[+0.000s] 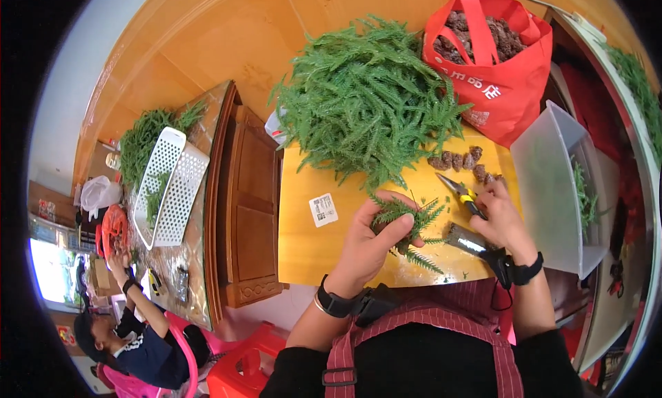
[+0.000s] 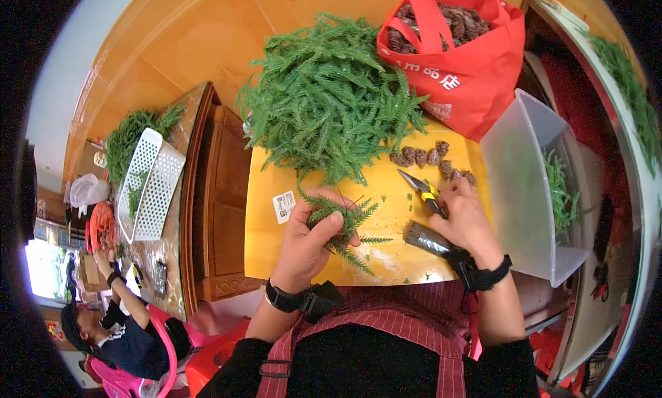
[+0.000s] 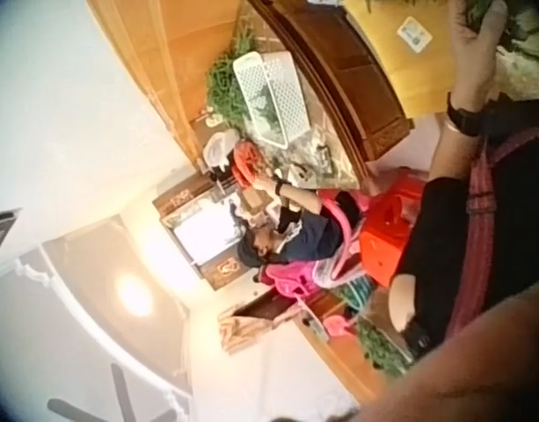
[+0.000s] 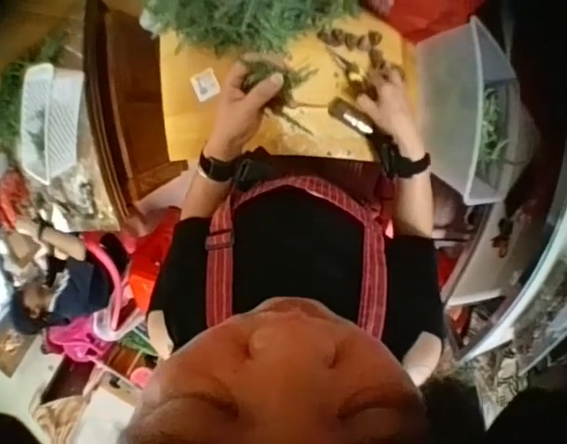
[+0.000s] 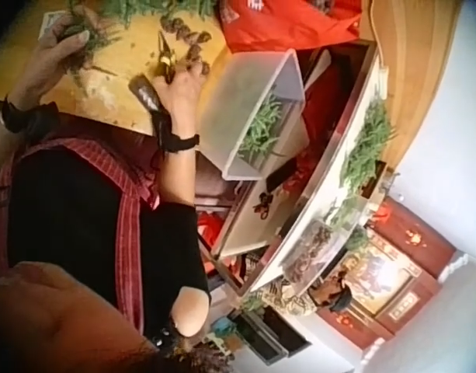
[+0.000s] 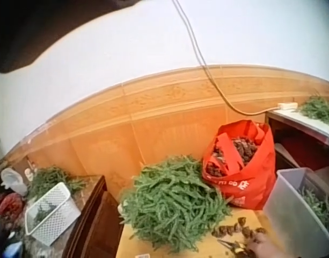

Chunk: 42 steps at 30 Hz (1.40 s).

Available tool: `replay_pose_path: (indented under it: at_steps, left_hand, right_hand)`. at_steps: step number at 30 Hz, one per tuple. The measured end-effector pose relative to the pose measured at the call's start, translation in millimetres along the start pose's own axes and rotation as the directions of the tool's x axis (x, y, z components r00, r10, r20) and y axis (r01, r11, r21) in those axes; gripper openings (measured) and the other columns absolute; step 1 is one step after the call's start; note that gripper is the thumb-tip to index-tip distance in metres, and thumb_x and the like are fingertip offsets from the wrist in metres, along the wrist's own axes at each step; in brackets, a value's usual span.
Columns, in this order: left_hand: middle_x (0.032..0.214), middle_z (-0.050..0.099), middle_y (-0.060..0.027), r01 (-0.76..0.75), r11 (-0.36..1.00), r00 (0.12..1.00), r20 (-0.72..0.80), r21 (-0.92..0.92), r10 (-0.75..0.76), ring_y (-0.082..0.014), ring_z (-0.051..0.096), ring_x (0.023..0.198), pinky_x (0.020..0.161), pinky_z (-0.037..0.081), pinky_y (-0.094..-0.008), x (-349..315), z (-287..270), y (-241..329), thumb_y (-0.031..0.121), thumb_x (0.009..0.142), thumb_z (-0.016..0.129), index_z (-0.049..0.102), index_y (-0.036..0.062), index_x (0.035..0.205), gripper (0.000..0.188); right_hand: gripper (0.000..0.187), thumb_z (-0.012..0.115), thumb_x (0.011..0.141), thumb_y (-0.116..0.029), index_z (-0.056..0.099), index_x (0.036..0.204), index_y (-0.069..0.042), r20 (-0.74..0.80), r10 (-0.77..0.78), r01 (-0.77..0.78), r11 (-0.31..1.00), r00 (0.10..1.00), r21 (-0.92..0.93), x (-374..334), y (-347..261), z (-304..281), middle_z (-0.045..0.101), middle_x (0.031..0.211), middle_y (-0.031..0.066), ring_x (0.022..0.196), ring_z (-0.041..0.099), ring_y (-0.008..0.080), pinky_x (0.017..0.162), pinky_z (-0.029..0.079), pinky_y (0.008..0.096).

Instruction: Trimming and sorting small plant parts from green branches using hand clippers.

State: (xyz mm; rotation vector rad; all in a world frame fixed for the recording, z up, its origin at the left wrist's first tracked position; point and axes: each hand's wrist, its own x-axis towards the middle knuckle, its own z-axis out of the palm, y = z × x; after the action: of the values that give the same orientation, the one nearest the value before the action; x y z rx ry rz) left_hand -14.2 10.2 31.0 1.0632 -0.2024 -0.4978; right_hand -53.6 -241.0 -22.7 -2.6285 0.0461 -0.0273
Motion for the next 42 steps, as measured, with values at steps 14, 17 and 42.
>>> replay_pose_path:
  at_steps: [14, 17, 42]
  left_hand:
    - [0.092, 0.057, -0.0045, -0.017, 0.999, 1.0, 0.02, -0.035, 0.018, -0.0129, 0.059, 0.066, 0.059, 0.051, -0.0246, 1, -9, 10, 0.003, 0.084, 0.056, 0.048, 0.004, 0.101, 0.019]
    - [0.093, 0.057, -0.0044, 0.009, 1.0, 1.0, 0.026, 0.003, -0.009, -0.0121, 0.059, 0.067, 0.058, 0.05, -0.0237, -1, -10, 12, 0.003, 0.083, 0.056, 0.048, 0.0039, 0.101, 0.019]
    - [0.096, 0.053, -0.0069, -0.165, 0.95, 0.981, -0.056, 0.266, 0.186, -0.0107, 0.057, 0.074, 0.059, 0.052, -0.0229, 0, 9, 7, -0.003, 0.08, 0.056, 0.052, 0.0011, 0.093, 0.014]
  right_hand:
    - [0.025, 0.063, 0.07, -0.019, 0.046, 0.064, -0.002, -0.1, -0.206, 0.228, 0.84, 0.973, 0.492, -40, -51, -56, 0.053, 0.061, 0.0093, 0.065, 0.056, 0.0246, 0.077, 0.044, 0.0385]
    - [0.026, 0.062, 0.07, -0.02, 0.045, 0.062, -0.003, -0.129, -0.271, 0.298, 0.815, 0.954, 0.497, -34, -61, -59, 0.054, 0.058, 0.0087, 0.063, 0.056, 0.0253, 0.085, 0.044, 0.042]
    - [0.019, 0.067, 0.063, -0.006, 0.049, 0.063, -0.001, -0.198, -0.285, 0.337, 0.884, 0.938, 0.323, -41, -69, -53, 0.049, 0.059, 0.011, 0.054, 0.05, 0.0276, 0.051, 0.042, 0.0345]
